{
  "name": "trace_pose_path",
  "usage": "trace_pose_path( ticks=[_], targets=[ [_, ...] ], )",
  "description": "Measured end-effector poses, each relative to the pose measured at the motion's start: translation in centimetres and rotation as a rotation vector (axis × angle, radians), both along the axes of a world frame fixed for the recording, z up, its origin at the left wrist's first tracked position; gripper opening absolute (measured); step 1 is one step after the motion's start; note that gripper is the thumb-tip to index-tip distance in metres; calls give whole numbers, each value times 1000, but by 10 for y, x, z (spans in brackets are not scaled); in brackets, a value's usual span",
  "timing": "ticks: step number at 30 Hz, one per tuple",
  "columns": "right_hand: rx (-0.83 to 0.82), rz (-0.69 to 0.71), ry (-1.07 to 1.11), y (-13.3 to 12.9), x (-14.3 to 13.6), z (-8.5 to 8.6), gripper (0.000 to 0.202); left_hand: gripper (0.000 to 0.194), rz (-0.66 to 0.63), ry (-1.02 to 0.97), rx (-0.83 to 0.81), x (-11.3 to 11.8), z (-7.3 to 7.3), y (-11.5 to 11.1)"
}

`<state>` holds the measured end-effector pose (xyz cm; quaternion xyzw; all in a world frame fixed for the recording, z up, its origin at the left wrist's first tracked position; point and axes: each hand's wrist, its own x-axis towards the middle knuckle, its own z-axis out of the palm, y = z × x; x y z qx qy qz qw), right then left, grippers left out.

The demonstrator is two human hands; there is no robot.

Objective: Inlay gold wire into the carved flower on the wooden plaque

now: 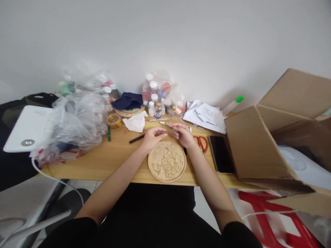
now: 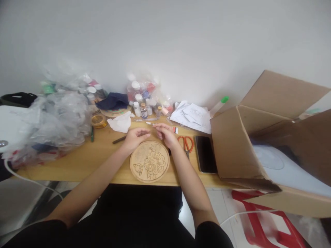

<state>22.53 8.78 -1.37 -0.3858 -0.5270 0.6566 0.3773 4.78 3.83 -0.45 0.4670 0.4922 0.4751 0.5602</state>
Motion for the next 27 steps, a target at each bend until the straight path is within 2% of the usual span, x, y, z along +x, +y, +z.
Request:
trace_pose_path(
  ticks=[5, 11, 19, 27],
  targets=[
    [134, -26, -119, -5, -7, 2, 30, 31, 2, -144, -77, -4, -1, 6],
    [242, -51, -201, -10, -15, 5, 26, 33, 4, -317, -172, -7, -2, 11],
    [267, -144, -174, -15, -18, 12, 39, 27, -41, -513, -357, -11, 4, 12],
    [284, -129, -159, -16, -20, 15, 42, 28, -39, -584, -448, -14, 2, 17]
  ],
)
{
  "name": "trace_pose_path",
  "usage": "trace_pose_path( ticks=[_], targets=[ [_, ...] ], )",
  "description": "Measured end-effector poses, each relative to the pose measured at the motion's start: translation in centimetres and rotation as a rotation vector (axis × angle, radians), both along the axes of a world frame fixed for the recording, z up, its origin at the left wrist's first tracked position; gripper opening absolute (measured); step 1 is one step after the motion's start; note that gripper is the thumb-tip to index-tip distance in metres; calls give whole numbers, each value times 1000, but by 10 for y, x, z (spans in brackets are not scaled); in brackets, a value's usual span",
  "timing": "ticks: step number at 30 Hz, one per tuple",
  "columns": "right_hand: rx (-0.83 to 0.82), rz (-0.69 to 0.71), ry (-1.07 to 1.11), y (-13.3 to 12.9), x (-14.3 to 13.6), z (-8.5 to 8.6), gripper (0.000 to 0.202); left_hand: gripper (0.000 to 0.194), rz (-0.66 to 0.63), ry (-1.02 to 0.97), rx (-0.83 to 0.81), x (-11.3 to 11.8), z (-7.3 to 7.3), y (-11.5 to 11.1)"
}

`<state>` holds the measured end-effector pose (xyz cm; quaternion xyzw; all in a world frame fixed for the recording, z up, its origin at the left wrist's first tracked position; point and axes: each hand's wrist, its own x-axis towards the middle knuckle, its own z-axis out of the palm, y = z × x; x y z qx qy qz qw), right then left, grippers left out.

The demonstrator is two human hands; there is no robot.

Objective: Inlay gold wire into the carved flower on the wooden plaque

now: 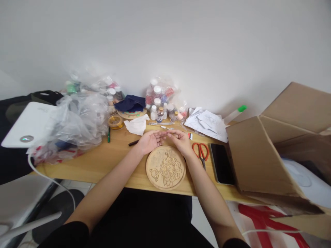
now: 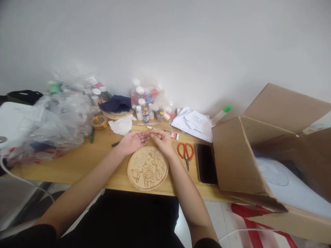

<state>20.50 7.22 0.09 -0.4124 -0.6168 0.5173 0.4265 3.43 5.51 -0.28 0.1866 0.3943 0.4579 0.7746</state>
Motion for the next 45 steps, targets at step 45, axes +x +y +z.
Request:
trace_pose_path(
  ticks=[45],
  targets=[
    [118, -98, -155, 12, 13, -1, 46, 10, 4, 366, 165, 16, 17, -7]
  ],
)
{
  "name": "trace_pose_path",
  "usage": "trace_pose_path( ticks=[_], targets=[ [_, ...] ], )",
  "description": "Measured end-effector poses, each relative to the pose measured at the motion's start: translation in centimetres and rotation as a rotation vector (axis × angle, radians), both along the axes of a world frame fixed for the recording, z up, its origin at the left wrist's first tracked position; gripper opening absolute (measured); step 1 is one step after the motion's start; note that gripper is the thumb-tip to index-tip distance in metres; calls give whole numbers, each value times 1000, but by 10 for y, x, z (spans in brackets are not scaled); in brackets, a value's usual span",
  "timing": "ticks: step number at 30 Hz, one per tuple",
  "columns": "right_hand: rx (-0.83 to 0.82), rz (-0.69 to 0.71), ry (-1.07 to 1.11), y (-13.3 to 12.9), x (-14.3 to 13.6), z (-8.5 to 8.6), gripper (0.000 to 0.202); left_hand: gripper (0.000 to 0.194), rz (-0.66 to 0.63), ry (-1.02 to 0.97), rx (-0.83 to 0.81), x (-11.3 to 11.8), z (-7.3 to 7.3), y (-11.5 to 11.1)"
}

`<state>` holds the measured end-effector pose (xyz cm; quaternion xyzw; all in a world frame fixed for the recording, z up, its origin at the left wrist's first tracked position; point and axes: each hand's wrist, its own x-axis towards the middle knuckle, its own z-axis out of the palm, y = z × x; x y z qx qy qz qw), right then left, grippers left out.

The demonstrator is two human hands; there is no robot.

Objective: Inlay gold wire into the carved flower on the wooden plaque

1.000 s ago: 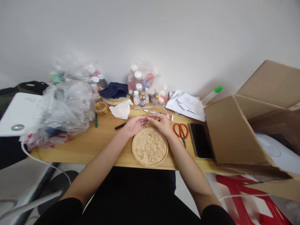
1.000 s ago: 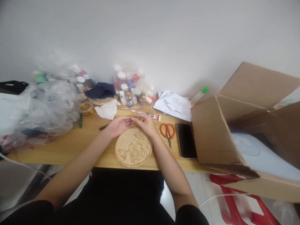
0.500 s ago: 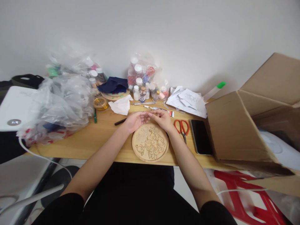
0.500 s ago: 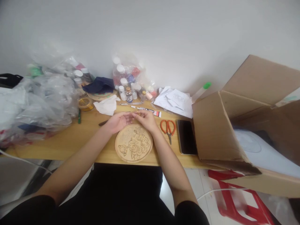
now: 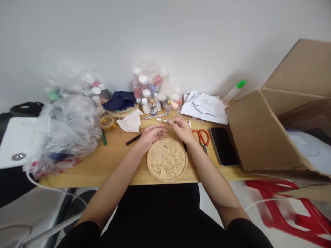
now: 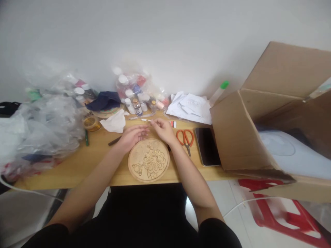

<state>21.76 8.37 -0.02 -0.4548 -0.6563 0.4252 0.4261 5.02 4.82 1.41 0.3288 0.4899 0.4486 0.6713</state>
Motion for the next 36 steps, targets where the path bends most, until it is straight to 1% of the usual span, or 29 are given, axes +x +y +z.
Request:
trace_pose_path(
  ticks=[3, 6, 8, 10, 13, 17, 19, 22, 24, 28, 36],
  targets=[
    [-4, 26, -44, 2, 4, -2, 36, 14, -31, 123, 73, -1, 1, 9],
    [12, 61, -110, 1, 6, 0, 22, 15, -58, 242, 173, -3, -4, 16],
    [32, 63, -167, -2, 6, 2, 12, 14, -75, 308, 251, -4, -8, 15],
    [51, 45, -229, -3, 6, 3, 8, 13, -104, 363, 331, -6, -12, 12],
    [68, 30, -316, -4, 5, 4, 10, 15, -163, 424, 437, -8, -14, 9],
    [93, 67, -400, -3, 6, 4, 11, 15, -226, 484, 533, -11, -17, 10],
    [109, 96, -427, -3, 7, 4, 12, 17, -208, 520, 569, -12, -19, 9],
    [129, 135, -449, -3, 8, 4, 15, 30, -117, 587, 626, -13, -21, 8],
    [139, 166, -452, -4, 9, 5, 15, 36, -86, 625, 658, -13, -21, 7],
    [155, 219, -451, -5, 10, 8, 13, 34, -113, 674, 703, -12, -22, 8],
    [153, 212, -452, -7, 10, 11, 9, 21, -216, 784, 771, -12, -22, 9]
  ],
)
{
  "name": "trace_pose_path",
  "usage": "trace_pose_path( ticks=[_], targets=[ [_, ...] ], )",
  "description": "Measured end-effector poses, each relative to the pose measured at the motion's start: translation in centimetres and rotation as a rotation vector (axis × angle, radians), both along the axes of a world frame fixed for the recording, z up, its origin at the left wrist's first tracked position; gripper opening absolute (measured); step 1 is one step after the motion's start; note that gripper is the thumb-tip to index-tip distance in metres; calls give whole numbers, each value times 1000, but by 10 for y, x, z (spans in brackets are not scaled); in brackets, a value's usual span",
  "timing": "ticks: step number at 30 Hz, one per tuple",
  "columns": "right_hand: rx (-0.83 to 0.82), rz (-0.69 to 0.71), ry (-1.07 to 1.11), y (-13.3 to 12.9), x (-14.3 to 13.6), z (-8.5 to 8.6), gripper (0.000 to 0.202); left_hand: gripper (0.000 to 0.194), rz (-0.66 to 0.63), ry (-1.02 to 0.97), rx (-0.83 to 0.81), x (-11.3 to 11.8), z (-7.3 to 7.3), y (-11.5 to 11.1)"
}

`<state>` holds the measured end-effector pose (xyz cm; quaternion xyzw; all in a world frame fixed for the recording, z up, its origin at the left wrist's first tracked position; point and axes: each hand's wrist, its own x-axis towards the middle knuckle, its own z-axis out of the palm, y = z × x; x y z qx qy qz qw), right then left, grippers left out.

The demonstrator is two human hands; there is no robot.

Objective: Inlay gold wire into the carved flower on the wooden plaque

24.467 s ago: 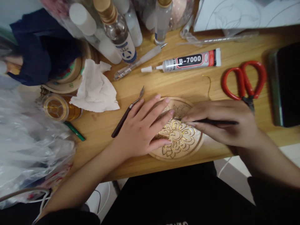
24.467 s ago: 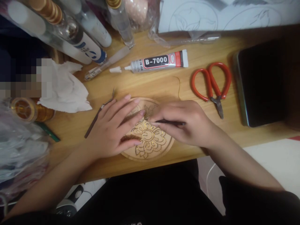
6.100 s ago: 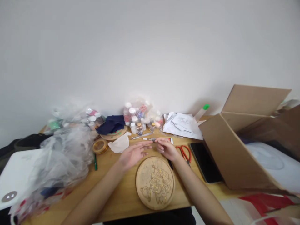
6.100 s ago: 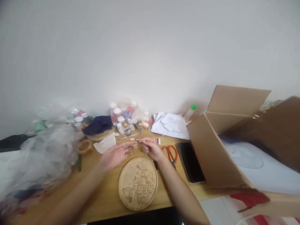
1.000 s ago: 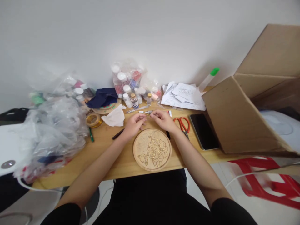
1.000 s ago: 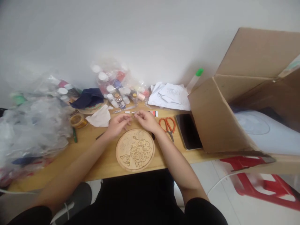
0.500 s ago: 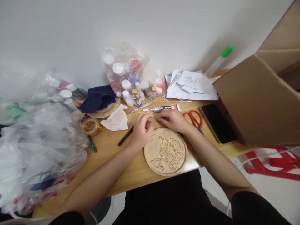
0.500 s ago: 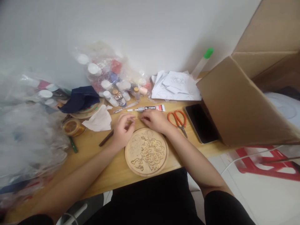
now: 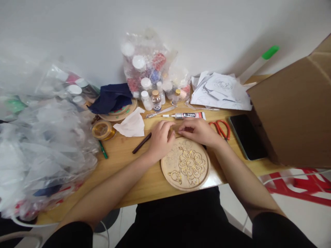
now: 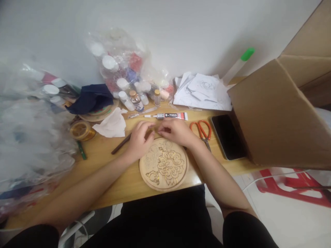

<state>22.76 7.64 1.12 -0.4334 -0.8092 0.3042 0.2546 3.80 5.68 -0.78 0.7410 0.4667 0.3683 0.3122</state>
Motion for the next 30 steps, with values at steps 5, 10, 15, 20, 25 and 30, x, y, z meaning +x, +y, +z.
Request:
trace_pose_path(
  ticks=[5, 10, 15, 20, 25, 30],
  targets=[
    [-25, -14, 11, -2, 0, 4, 10, 15, -49, 100, 42, 0, 0, -1],
    [-10, -8, 34, -2, 0, 5, 10, 23, -59, 165, 72, 0, -2, -1],
    [-9, -11, 21, 1, 2, 4, 8, 21, -54, 202, 111, -1, -3, 0],
    [-27, 33, -7, 3, 7, 7, 10, 21, -55, 223, 150, 0, -4, 0],
    [-81, 52, 20, 3, 10, 8, 11, 21, -64, 235, 188, -1, -5, 0],
    [-111, 54, 37, 2, 11, 11, 12, 20, -62, 251, 205, -1, -6, -1]
  ],
)
